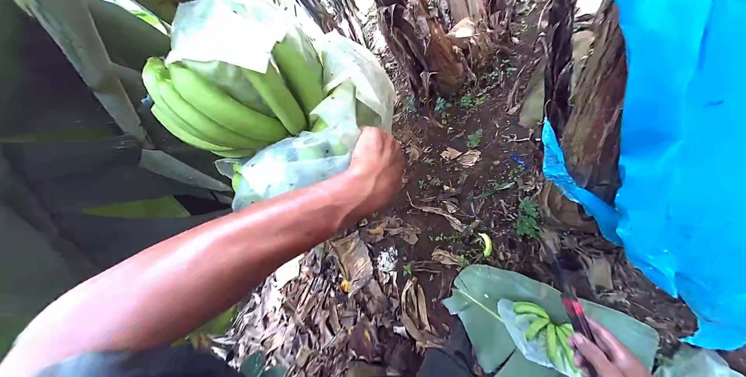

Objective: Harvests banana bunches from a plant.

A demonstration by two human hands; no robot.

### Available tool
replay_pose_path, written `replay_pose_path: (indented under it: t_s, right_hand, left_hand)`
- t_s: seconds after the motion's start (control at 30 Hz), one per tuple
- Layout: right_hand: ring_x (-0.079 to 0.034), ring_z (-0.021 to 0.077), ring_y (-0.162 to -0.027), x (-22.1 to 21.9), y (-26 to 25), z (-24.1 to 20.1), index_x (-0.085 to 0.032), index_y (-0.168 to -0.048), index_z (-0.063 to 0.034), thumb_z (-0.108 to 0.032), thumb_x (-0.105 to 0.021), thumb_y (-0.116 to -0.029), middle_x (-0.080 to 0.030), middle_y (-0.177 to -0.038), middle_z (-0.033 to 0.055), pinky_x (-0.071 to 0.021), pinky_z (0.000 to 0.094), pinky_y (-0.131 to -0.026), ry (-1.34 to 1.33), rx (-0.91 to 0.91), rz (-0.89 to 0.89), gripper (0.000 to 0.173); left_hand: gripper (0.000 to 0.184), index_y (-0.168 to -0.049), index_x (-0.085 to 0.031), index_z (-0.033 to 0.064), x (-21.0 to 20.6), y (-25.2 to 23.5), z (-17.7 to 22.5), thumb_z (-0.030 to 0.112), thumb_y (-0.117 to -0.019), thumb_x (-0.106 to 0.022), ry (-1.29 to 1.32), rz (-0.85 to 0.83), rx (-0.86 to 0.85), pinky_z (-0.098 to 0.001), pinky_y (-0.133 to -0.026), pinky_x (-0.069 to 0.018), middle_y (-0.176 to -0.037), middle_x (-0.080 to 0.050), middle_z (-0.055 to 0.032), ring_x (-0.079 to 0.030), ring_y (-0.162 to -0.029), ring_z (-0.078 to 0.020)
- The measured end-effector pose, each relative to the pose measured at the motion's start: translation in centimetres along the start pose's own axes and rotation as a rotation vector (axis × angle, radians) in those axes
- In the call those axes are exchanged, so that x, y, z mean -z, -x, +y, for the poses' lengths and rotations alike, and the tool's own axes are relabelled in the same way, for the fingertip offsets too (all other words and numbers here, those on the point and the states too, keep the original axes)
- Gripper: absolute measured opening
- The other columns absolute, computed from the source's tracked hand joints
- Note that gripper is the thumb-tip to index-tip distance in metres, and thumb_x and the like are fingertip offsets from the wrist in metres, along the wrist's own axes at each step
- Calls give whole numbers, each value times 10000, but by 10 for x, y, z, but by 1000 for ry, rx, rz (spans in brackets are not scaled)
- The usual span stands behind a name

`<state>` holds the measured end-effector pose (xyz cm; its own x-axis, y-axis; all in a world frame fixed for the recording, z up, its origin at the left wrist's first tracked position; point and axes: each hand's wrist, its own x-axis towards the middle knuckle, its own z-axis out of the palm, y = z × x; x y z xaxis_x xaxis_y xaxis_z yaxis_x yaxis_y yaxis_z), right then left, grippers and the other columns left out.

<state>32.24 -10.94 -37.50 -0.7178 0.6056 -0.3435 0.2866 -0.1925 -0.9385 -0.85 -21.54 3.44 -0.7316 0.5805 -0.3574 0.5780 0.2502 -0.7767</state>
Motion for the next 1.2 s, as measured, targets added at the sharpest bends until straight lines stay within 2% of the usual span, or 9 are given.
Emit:
replay_pose_path:
  t_s: [0.07,0.13,0.23,0.33,0.5,0.67,0.9,1.1,1.2]
  right_hand:
    - [-647,173,-641,-29,-21,-38,-531,-1425,12,-184,-566,-992,-698,-888,111,-578,377,-577,56,161,-97,477]
    - [-647,119,-621,-68,-39,-62,-648,-1341,-82,-283,-596,-958,-720,-861,33,-578,340,-555,99,390,-154,436]
    - [-681,48,-762,-124,-55,-97,-698,-1298,-152,-354,-575,-989,-745,-995,-15,-607,297,-677,127,663,-239,389]
    - [-703,49,-939,-168,-66,-127,-700,-1296,-174,-354,-553,-1016,-749,-1109,-10,-609,303,-828,156,782,-327,364]
    - [-713,114,-973,-232,-82,-163,-687,-1314,-173,-352,-524,-1043,-749,-1115,27,-602,371,-858,234,896,-471,364]
    - [-710,145,-830,-283,-96,-193,-696,-1283,-144,-303,-550,-1023,-746,-997,35,-609,413,-735,263,1033,-492,338]
    - [-702,143,-842,-305,-103,-207,-690,-1291,-116,-244,-582,-1011,-739,-1019,40,-598,380,-734,281,1158,-484,327]
    - [-682,245,-714,-315,-103,-217,-688,-1271,-116,-241,-537,-1014,-718,-909,97,-538,455,-583,395,1218,-402,323]
    - [-643,246,-615,-313,-95,-232,-703,-1204,-94,-232,-542,-1003,-665,-810,87,-487,425,-493,484,1274,-355,292]
  left_hand:
    - [273,-811,-653,32,-19,29,-2,296,-867,-695,-1,28,41,-489,-641,-474,-778,-621,-146,-625,-728,-327]
    - [309,-779,-654,52,-42,55,-5,321,-930,-655,-42,84,35,-478,-636,-473,-726,-609,-132,-616,-693,-323]
    - [374,-835,-685,36,-89,87,-13,395,-939,-672,-53,216,37,-506,-740,-506,-782,-647,-147,-644,-788,-353]
    - [405,-856,-682,7,-136,120,-30,401,-947,-678,-3,384,1,-516,-726,-512,-801,-650,-161,-651,-805,-369]
    - [505,-795,-636,6,-181,147,-62,417,-1045,-484,44,529,-111,-511,-695,-468,-727,-601,-146,-610,-743,-367]
    - [465,-878,-624,-26,-197,156,-68,381,-1061,-490,66,558,-114,-533,-741,-445,-820,-607,-184,-594,-792,-397]
    - [422,-1002,-614,-19,-204,160,-73,384,-1062,-506,136,586,-101,-527,-755,-424,-895,-608,-187,-581,-821,-390]
    - [477,-1041,-627,0,-218,154,-78,464,-1036,-519,168,591,-76,-547,-745,-438,-914,-623,-190,-597,-823,-399]
    - [487,-1028,-637,-2,-222,153,-81,465,-1046,-503,163,598,-100,-540,-740,-435,-902,-626,-181,-590,-807,-392]
